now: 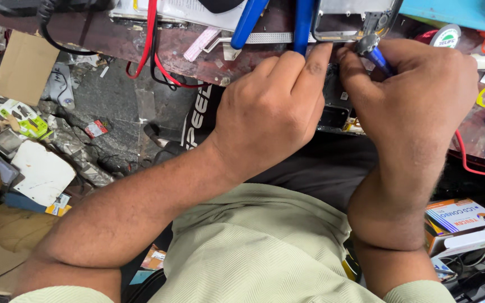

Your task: The person works on a disassembled smartphone at a cluttered repair bench, using a blue-handled screwdriver to pry and loosen the battery inside the phone body. They hold the phone steady with one hand while working the tool around the battery edge, occasionally repositioning the phone and adjusting the tool grip.

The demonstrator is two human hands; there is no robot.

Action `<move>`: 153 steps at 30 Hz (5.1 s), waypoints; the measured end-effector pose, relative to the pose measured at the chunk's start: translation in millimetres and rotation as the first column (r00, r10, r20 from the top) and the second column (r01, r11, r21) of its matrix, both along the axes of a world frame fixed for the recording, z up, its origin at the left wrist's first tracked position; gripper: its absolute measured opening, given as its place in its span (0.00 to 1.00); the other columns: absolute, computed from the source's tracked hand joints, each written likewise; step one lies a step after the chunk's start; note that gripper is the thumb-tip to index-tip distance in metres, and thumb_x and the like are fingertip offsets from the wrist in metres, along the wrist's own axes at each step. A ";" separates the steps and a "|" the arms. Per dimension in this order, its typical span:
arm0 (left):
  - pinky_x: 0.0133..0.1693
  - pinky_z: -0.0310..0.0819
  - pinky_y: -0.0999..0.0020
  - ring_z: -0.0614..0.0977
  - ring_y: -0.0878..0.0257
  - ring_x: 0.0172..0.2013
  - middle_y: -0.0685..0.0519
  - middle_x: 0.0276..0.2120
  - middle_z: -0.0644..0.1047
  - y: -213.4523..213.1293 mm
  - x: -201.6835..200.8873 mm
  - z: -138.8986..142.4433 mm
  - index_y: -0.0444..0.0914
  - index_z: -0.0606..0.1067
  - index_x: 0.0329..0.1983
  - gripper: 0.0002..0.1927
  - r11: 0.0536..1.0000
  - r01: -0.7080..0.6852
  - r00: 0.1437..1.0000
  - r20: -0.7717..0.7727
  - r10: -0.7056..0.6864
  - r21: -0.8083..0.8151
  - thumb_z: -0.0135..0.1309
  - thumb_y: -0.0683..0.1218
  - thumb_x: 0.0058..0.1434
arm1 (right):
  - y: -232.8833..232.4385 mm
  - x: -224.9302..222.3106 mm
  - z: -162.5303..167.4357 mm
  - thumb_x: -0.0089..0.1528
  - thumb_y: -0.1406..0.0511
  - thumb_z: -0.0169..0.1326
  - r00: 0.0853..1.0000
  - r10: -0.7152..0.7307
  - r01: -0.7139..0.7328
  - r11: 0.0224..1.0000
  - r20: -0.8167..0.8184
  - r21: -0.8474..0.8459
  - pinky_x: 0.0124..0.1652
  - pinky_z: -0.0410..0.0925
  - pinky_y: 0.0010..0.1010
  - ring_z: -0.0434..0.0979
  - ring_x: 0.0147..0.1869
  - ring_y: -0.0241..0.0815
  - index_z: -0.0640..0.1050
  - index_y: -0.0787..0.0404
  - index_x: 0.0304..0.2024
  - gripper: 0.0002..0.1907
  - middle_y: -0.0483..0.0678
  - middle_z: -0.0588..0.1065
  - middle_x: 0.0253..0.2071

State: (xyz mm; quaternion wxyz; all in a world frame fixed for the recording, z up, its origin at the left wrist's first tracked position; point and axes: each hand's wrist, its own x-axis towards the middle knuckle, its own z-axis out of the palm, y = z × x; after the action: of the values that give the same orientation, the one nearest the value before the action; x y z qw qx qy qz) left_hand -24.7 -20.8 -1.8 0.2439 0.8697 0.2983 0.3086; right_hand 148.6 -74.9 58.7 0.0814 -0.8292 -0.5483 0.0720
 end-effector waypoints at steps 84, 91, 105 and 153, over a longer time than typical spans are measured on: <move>0.38 0.76 0.60 0.80 0.58 0.39 0.53 0.39 0.71 11.4 2.5 1.8 0.40 0.76 0.52 0.15 0.991 0.081 0.994 0.083 -0.072 -0.110 0.61 0.41 0.63 | -44.6 -6.8 -72.8 0.70 0.68 0.66 0.865 0.218 0.331 0.431 -0.453 0.839 0.45 0.80 0.32 0.84 0.43 0.47 0.71 0.72 0.52 0.18 0.59 0.79 0.50; 0.36 0.76 0.63 0.81 0.59 0.39 0.55 0.40 0.73 8.7 5.5 0.9 0.41 0.77 0.53 0.14 0.992 0.048 0.998 0.044 -0.043 -0.114 0.61 0.41 0.64 | -48.2 -9.1 -71.6 0.72 0.67 0.65 0.846 0.207 0.343 0.493 -0.491 0.799 0.46 0.80 0.31 0.85 0.44 0.47 0.70 0.70 0.54 0.18 0.58 0.80 0.50; 0.36 0.75 0.63 0.80 0.60 0.37 0.54 0.40 0.72 9.6 3.5 -1.0 0.40 0.76 0.53 0.16 0.990 0.076 0.996 0.051 -0.071 -0.119 0.60 0.40 0.62 | -58.4 -9.1 -43.2 0.78 0.74 0.59 0.899 0.244 0.035 0.787 -0.364 0.615 0.53 0.72 0.25 0.78 0.50 0.45 0.68 0.72 0.62 0.15 0.57 0.77 0.54; 0.35 0.75 0.61 0.79 0.58 0.38 0.54 0.38 0.72 9.9 5.5 1.8 0.41 0.78 0.53 0.15 0.996 0.054 0.999 0.014 -0.053 -0.074 0.61 0.42 0.63 | -42.8 -6.0 -36.2 0.79 0.63 0.56 0.752 0.380 0.178 0.670 -0.539 0.720 0.52 0.75 0.26 0.80 0.49 0.41 0.73 0.64 0.63 0.15 0.52 0.79 0.50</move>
State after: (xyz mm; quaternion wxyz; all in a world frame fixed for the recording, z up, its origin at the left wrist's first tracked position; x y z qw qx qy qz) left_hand -19.2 -11.0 0.0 0.2862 0.8656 0.2848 0.2960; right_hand 142.6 -117.7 22.5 0.5879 -0.6105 -0.5137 0.1335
